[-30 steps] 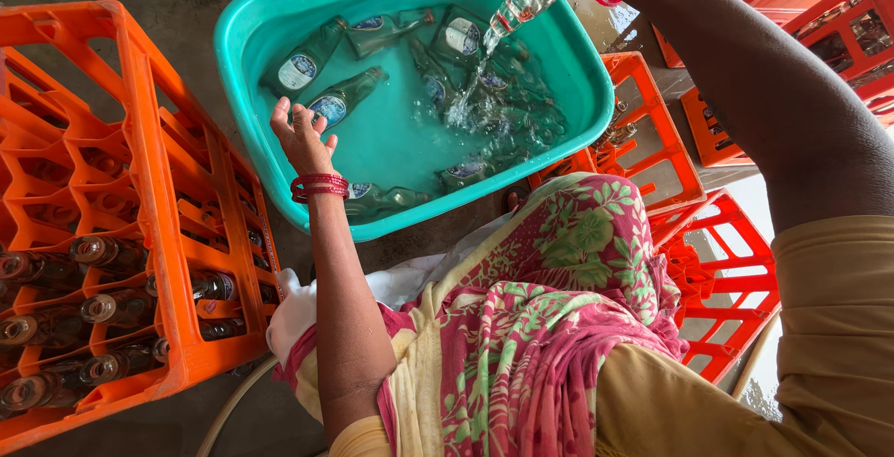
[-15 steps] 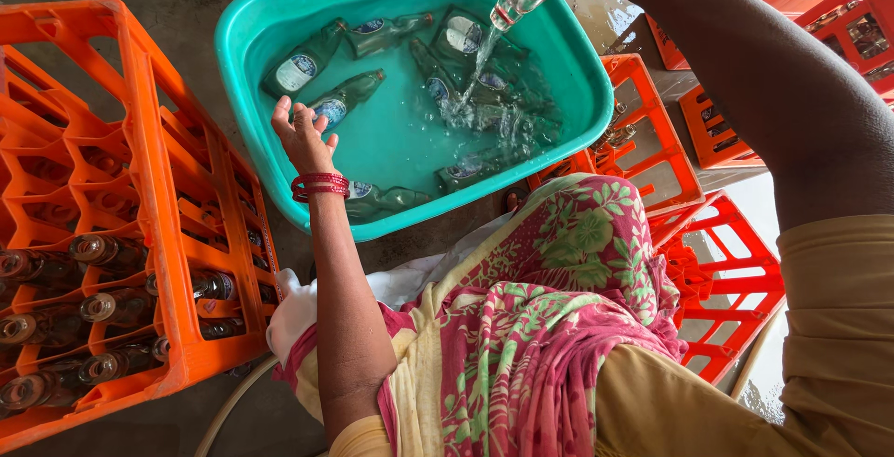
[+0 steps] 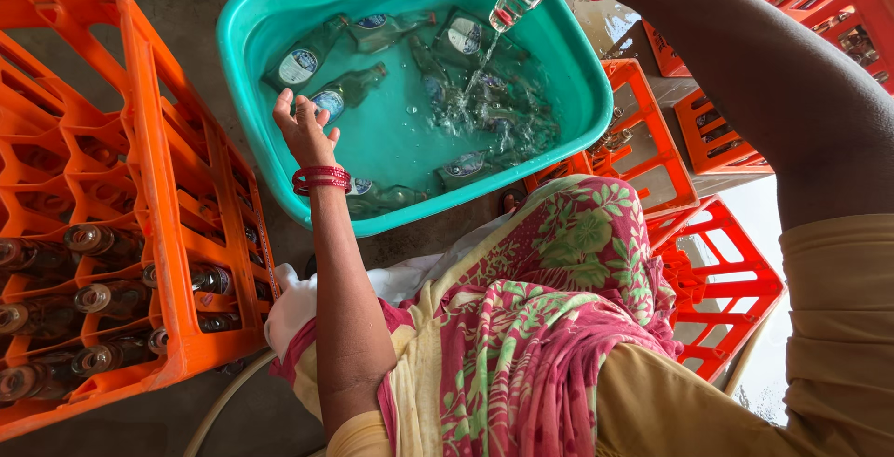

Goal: The person washes glass bottles by hand in a teal basin filled with water. They repeatedly pick up bottles, rinse them, and place them into an orange crate.

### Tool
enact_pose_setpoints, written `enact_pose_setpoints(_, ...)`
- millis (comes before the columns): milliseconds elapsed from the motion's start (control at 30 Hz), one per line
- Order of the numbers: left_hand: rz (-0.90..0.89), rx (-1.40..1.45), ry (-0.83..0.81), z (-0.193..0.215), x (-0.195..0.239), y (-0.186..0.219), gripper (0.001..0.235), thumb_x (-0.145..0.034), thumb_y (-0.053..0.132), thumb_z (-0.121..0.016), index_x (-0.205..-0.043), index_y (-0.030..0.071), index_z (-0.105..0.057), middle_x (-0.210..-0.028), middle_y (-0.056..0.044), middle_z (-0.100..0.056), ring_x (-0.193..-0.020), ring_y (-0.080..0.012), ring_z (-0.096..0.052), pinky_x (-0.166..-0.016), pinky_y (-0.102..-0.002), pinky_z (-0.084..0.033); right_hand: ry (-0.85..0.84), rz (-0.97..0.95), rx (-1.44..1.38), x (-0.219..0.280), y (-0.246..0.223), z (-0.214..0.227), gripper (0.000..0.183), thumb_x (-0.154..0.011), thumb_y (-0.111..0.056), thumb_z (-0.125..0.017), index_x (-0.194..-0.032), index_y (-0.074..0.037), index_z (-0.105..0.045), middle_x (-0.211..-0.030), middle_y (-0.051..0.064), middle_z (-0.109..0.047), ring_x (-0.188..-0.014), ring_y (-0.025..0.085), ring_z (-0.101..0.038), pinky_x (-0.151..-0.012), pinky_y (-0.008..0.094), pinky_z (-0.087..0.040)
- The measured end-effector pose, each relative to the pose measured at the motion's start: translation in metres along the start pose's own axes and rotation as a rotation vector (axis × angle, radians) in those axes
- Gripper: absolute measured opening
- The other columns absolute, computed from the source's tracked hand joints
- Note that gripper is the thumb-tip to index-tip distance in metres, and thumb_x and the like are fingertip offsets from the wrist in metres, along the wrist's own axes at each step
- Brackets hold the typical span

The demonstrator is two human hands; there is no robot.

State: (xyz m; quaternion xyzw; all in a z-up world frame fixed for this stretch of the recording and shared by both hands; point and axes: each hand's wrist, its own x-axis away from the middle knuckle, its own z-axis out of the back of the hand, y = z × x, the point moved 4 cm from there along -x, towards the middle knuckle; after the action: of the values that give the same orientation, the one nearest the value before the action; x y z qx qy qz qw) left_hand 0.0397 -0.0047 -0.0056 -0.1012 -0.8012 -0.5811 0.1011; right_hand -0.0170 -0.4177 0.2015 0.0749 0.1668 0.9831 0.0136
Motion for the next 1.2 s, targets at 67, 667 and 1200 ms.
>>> enact_pose_setpoints(67,-0.001,-0.008,-0.001,0.000,-0.001,0.000,0.052,-0.100,0.048,-0.049,-0.147,0.025,-0.039,-0.134,-0.006,-0.056,-0.113,-0.0219,-0.067,-0.081,-0.041,-0.057,-0.002,-0.011,-0.011,-0.004,0.002,-0.001,0.027,-0.087,-0.022,-0.076,-0.109,-0.006,-0.073,-0.093,0.015,-0.074,-0.082,0.027,-0.075,-0.064,0.039,-0.059)
enact_pose_setpoints(667,-0.077,0.003,-0.158,-0.012,-0.004,-0.013,0.061,-0.091,0.043,-0.067,-0.144,0.019,-0.049,-0.132,-0.007,-0.062,-0.106,-0.0183,-0.066,-0.075,-0.034,-0.055,-0.066,0.164,0.508,0.022,-0.116,0.100,0.040,-0.069,-0.018,-0.090,-0.105,-0.009,-0.077,-0.092,0.010,-0.078,-0.084,0.022,-0.074,-0.066,0.037,-0.060)
enact_pose_setpoints(1200,-0.846,-0.226,-0.095,-0.053,0.137,0.125,0.061,-0.090,0.046,-0.083,-0.130,0.009,-0.056,-0.112,-0.008,-0.075,-0.102,-0.0234,-0.076,-0.083,-0.038,-0.063,0.585,0.544,-0.838,0.095,-0.242,0.093,0.069,-0.091,-0.020,-0.085,-0.150,-0.006,-0.052,-0.140,0.021,-0.064,-0.128,0.039,-0.064,-0.106,0.045,-0.054)
